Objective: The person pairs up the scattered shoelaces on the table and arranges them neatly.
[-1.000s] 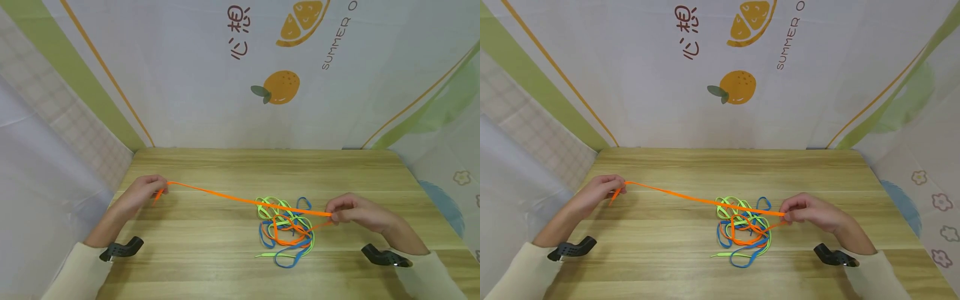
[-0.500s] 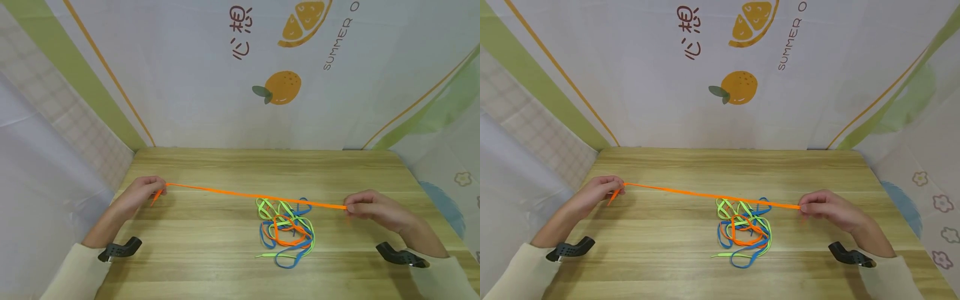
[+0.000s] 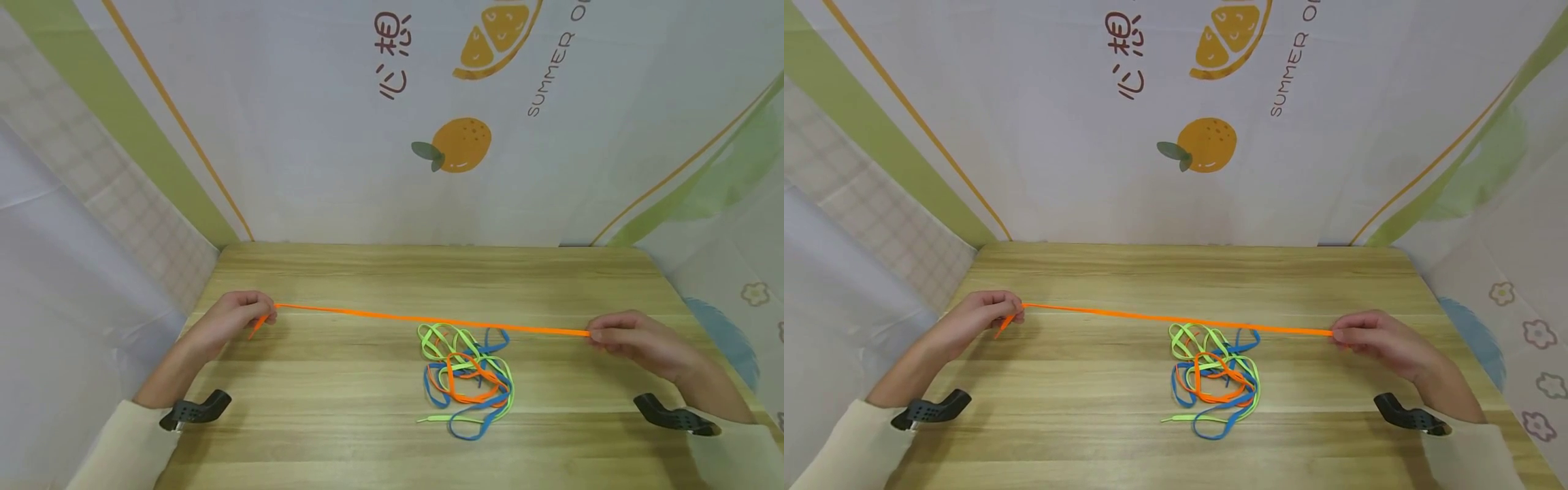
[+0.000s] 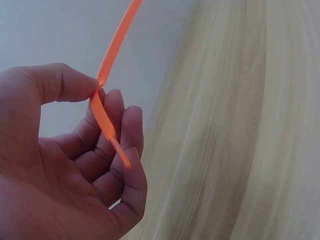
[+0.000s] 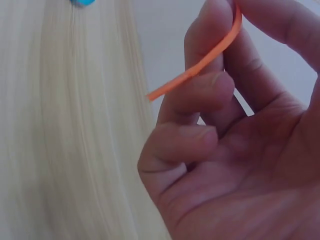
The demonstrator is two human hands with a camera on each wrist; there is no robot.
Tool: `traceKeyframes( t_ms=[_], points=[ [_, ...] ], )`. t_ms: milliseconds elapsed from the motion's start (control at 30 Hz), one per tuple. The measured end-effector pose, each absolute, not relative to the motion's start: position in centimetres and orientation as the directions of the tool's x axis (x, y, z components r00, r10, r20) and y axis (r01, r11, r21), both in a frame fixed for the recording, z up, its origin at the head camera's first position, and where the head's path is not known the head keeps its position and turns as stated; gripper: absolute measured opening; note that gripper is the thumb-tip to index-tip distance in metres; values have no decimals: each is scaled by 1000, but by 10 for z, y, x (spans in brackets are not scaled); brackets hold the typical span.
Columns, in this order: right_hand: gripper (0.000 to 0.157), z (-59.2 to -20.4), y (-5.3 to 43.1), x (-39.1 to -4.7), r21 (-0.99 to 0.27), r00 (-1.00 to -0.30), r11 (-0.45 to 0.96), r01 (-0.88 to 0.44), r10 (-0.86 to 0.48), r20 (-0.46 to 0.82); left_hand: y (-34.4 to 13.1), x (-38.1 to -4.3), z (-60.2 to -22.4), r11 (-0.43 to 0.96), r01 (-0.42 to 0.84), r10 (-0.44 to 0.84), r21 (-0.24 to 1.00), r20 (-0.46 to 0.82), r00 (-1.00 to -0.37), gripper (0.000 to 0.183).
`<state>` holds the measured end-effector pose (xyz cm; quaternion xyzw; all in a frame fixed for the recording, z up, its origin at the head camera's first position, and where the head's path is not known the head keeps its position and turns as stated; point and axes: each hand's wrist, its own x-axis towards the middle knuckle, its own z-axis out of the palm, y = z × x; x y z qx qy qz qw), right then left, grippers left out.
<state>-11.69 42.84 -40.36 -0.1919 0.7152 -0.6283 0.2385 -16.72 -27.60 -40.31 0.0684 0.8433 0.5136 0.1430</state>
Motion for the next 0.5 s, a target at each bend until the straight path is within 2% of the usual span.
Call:
traceKeyframes(
  t_ms=[333, 500],
  points=[
    [36, -411, 448, -115, -986, -839, 161, 40, -530, -120, -276, -166, -404, 441, -40, 274, 896, -177, -945, 18],
    [42, -415, 458, -113, -987, -871, 138, 81, -472, -138, -276, -167, -405, 449, -31, 275, 893, -171, -946, 24]
  ],
)
